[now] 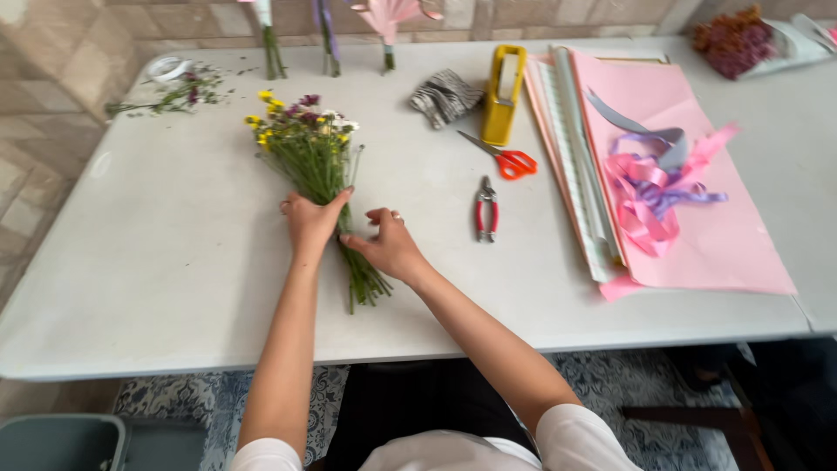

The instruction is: The person takes a sheet of pink paper, folds it into a triangular shape, places a small bouquet of yellow and purple flowers inside, and wraps the paper around the stems.

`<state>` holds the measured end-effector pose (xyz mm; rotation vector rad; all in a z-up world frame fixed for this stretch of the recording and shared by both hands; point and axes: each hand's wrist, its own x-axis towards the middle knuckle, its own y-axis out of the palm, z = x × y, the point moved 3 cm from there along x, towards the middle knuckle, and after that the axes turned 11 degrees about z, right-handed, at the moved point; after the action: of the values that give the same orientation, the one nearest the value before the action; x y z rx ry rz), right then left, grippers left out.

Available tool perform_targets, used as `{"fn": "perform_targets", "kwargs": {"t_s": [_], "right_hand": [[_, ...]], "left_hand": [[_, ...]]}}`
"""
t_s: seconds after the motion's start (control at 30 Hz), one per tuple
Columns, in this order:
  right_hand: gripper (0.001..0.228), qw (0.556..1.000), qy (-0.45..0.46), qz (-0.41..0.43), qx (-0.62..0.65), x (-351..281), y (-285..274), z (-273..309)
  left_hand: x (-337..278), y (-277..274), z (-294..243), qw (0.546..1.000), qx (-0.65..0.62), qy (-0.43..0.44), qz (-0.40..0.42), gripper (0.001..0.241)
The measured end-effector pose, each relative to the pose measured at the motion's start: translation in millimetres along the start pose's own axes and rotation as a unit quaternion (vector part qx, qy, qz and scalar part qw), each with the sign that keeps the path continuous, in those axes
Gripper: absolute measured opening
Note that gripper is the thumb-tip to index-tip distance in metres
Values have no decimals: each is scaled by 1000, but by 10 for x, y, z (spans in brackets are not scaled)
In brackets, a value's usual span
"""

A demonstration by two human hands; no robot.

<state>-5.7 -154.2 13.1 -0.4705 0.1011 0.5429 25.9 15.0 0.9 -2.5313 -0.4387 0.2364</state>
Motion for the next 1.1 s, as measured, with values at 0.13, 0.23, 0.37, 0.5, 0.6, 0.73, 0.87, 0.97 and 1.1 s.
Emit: {"fn": "perform_targets", "kwargs": {"t_s": [0.13, 0.23, 0.37, 0.5, 0.6, 0.73, 0.87, 0.97, 1.1], "right_hand": [[46, 990, -98, -79, 60, -494, -521, 43], [35, 966, -176, -172, 78, -545, -1059, -413], [33, 935, -122, -331, -28, -994, -2085, -845], [32, 834, -37, -487, -257, -1343, -2871, -1222], [41, 837, 65, -430, -332, -1477, -3117, -1349], [57, 897, 149, -275, -313, -959, -3818, -2931], [36, 855, 82, -366, -357, -1197, -3611, -2967], [26, 805, 119, -513, -273, -1269, -3795, -3345], [28, 774, 67, -596, -203, -1426, -3838, -3358]], "left_hand": [[-263, -115, -230, 989, 116, 73, -53, 112], [-524, -5, -656, 985, 131, 101, -59, 115], [-1009, 564, -1470, 971, 74, 221, -49, 110], [-1187, 1724, -1885, 935, 8, 345, 76, 97], [-1235, 2707, -2003, 900, 41, 414, 133, 76], [-1324, 3560, -2043, 869, 108, 433, 214, 54], [-1221, 3774, -1818, 882, 134, 390, 226, 56], [-1187, 3832, -1735, 873, 202, 393, 207, 57], [-1191, 3843, -1774, 884, 201, 379, 187, 58]]}}
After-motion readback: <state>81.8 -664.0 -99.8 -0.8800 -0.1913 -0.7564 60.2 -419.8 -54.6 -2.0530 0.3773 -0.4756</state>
